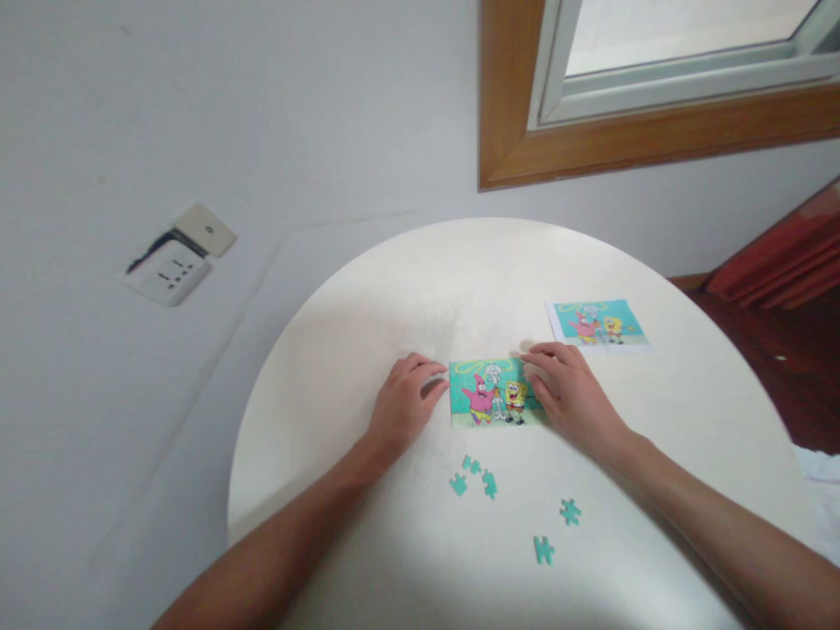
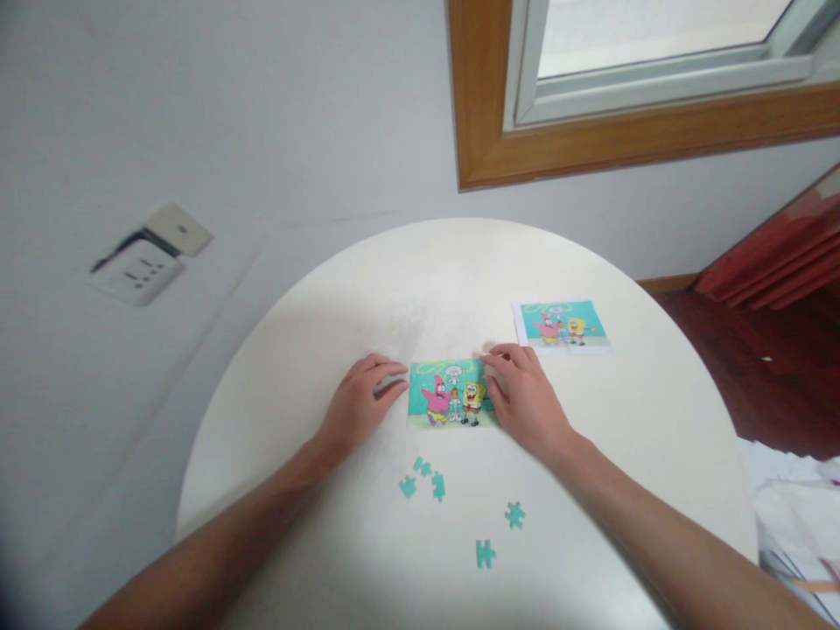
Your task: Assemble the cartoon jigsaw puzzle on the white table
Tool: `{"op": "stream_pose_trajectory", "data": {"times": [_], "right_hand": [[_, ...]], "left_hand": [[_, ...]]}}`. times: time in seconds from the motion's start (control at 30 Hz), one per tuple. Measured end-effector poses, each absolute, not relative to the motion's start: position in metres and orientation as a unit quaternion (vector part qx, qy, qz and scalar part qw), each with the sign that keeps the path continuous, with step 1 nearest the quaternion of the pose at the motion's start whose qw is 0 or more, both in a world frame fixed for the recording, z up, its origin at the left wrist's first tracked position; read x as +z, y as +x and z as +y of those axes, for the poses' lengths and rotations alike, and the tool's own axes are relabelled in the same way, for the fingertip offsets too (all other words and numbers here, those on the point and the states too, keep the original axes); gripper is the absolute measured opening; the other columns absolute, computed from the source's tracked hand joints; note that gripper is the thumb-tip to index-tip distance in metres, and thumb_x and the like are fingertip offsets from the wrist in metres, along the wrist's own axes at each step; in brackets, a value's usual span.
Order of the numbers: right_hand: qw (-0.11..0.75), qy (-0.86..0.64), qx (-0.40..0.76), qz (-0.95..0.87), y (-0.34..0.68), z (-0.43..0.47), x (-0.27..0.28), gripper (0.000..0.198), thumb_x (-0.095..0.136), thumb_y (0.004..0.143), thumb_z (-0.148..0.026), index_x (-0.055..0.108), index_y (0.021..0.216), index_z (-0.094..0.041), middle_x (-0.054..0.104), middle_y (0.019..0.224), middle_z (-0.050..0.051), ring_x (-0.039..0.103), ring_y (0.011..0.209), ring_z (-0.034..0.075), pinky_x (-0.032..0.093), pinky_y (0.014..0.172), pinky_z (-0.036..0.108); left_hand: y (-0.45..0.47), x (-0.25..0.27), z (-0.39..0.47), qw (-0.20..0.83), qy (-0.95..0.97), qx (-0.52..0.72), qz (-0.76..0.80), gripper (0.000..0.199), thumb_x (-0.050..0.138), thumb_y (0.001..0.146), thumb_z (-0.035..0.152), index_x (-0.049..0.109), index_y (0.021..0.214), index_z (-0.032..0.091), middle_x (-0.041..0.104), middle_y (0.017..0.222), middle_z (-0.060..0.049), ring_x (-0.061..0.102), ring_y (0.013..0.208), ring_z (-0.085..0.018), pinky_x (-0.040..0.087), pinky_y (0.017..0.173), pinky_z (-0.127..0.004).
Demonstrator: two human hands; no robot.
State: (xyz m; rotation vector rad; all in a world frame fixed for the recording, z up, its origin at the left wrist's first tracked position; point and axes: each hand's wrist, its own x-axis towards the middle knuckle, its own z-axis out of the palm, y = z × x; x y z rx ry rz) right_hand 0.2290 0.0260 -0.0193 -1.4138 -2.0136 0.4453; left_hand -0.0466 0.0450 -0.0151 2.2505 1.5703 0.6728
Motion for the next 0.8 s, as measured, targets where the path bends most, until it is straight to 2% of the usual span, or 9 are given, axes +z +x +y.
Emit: {"op": "stream_pose_trajectory", "data": {"times": [0.27, 0.47, 0.7, 0.8], "right_hand": [[0.293, -0.527, 0.16, -0.782, 0.2278, 0.0218, -0.0192, 0.038, 0.049, 0.087, -0.016, 0.066, 0.12, -0.022, 0.059, 0.123, 0.014, 0.055, 0.108, 0.029, 0.051, 0.09, 0.05], [0.27, -0.531, 0.159, -0.787, 0.2299, 0.0209, -0.0203, 0.035, 0.048, 0.09, -0.019, 0.066, 0.12, -0.021, 0.057, 0.129, 0.014, 0.054, 0.111, 0.03, 0.051, 0.092, 0.051], [0.287, -0.542, 0.161, -0.773, 0.2319, 0.0208, -0.0245, 0.042, 0.045, 0.09, -0.013, 0.063, 0.125, -0.026, 0.057, 0.129, 0.012, 0.054, 0.112, 0.03, 0.05, 0.093, 0.054], [0.288, -0.54, 0.161, -0.774, 0.2328, 0.0214, -0.0259, 0.044, 0.044, 0.089, -0.012, 0.062, 0.126, -0.028, 0.057, 0.129, 0.012, 0.054, 0.112, 0.031, 0.05, 0.093, 0.056]], "left_hand": [[-0.0479, -0.0185, 0.0445, 0.188, 0.775, 0.253, 0.548, 0.01, 0.061, 0.089, 0.019, 0.068, 0.096, 0.022, 0.066, 0.097, -0.003, 0.061, 0.095, -0.019, 0.05, 0.089, -0.035], [-0.0478, -0.0171, 0.0451, 0.202, 0.769, 0.258, 0.549, 0.009, 0.061, 0.089, 0.017, 0.069, 0.093, 0.021, 0.067, 0.094, -0.003, 0.061, 0.092, -0.019, 0.05, 0.086, -0.035], [-0.0465, -0.0177, 0.0426, 0.203, 0.804, 0.252, 0.5, 0.025, 0.056, 0.092, 0.016, 0.072, 0.109, 0.025, 0.064, 0.098, -0.005, 0.058, 0.094, -0.019, 0.051, 0.085, -0.035], [-0.0472, -0.0164, 0.0421, 0.186, 0.829, 0.232, 0.473, 0.032, 0.055, 0.091, 0.01, 0.073, 0.109, 0.029, 0.062, 0.099, -0.005, 0.056, 0.093, -0.019, 0.051, 0.083, -0.036]]}}
